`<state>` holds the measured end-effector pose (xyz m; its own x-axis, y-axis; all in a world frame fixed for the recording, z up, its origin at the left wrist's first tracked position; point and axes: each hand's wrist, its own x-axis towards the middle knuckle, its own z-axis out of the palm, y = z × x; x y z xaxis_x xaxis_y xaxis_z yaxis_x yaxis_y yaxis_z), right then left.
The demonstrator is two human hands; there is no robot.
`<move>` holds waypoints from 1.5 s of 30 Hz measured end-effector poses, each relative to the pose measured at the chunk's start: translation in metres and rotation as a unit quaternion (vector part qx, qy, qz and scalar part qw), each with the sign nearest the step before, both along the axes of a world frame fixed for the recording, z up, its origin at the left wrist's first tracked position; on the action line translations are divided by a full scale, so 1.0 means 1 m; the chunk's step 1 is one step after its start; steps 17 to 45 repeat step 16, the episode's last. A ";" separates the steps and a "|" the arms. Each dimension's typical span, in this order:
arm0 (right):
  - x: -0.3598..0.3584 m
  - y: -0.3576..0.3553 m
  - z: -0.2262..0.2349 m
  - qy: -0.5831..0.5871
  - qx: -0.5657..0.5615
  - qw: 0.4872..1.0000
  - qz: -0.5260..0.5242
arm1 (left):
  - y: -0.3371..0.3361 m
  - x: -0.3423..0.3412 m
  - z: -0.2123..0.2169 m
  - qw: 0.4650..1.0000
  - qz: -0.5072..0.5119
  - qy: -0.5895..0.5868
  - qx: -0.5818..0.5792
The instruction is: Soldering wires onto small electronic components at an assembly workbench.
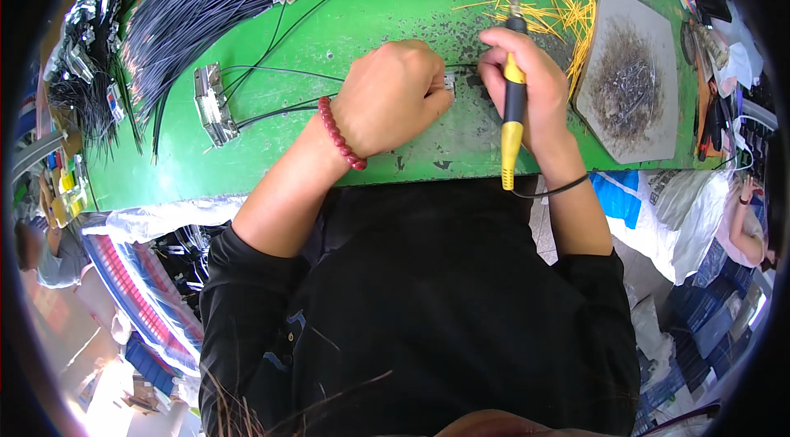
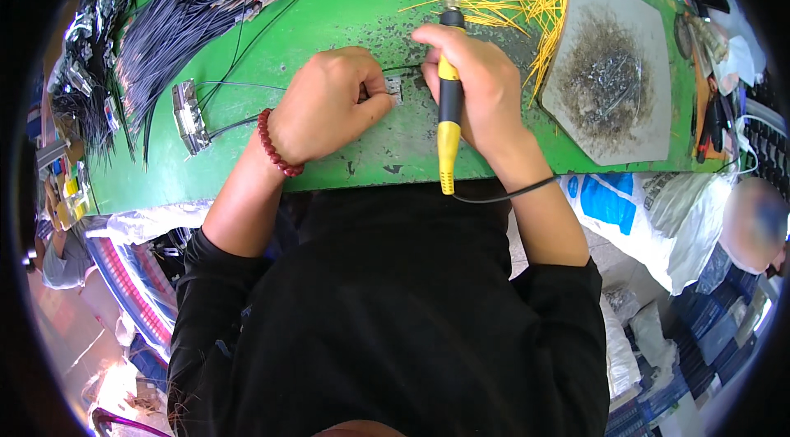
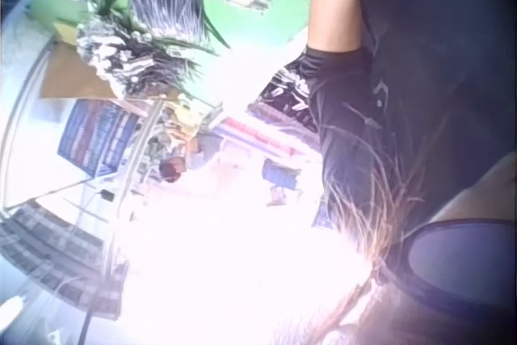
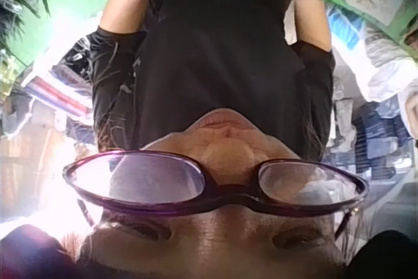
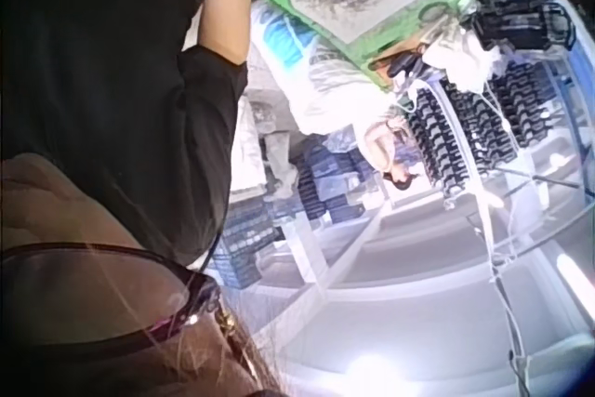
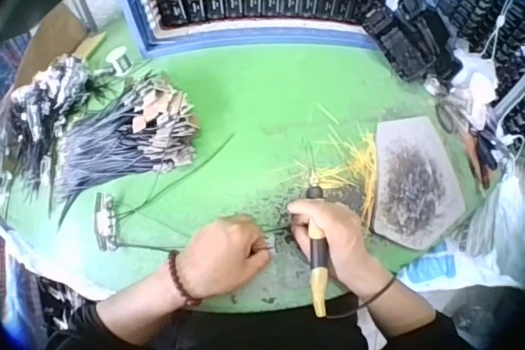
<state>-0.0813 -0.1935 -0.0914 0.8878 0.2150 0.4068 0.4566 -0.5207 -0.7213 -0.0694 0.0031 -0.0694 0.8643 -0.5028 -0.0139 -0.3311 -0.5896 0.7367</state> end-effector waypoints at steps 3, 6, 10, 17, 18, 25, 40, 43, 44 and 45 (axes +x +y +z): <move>-0.010 0.003 0.005 -0.018 0.015 0.999 -0.028 | 0.008 0.000 0.005 0.999 -0.005 0.010 -0.032; -0.016 0.012 0.013 0.011 0.059 0.998 0.001 | 0.008 0.002 0.011 0.995 0.028 -0.013 -0.097; -0.008 0.021 0.018 -0.100 0.062 0.992 0.033 | 0.005 -0.003 0.019 0.993 0.048 -0.057 -0.097; -0.027 0.011 0.008 -0.042 0.222 0.974 0.020 | 0.006 -0.017 0.023 0.983 0.067 -0.099 -0.138; -0.027 0.011 0.008 -0.042 0.222 0.974 0.020 | 0.006 -0.017 0.023 0.983 0.067 -0.099 -0.138; -0.027 0.011 0.008 -0.042 0.222 0.974 0.020 | 0.006 -0.017 0.023 0.983 0.067 -0.099 -0.138; -0.027 0.011 0.008 -0.042 0.222 0.974 0.020 | 0.006 -0.017 0.023 0.983 0.067 -0.099 -0.138; -0.027 0.011 0.008 -0.042 0.222 0.974 0.020 | 0.006 -0.017 0.023 0.983 0.067 -0.099 -0.138; -0.027 0.011 0.008 -0.042 0.222 0.974 0.020 | 0.006 -0.017 0.023 0.983 0.067 -0.099 -0.138; -0.027 0.011 0.008 -0.042 0.222 0.974 0.020 | 0.006 -0.017 0.023 0.983 0.067 -0.099 -0.138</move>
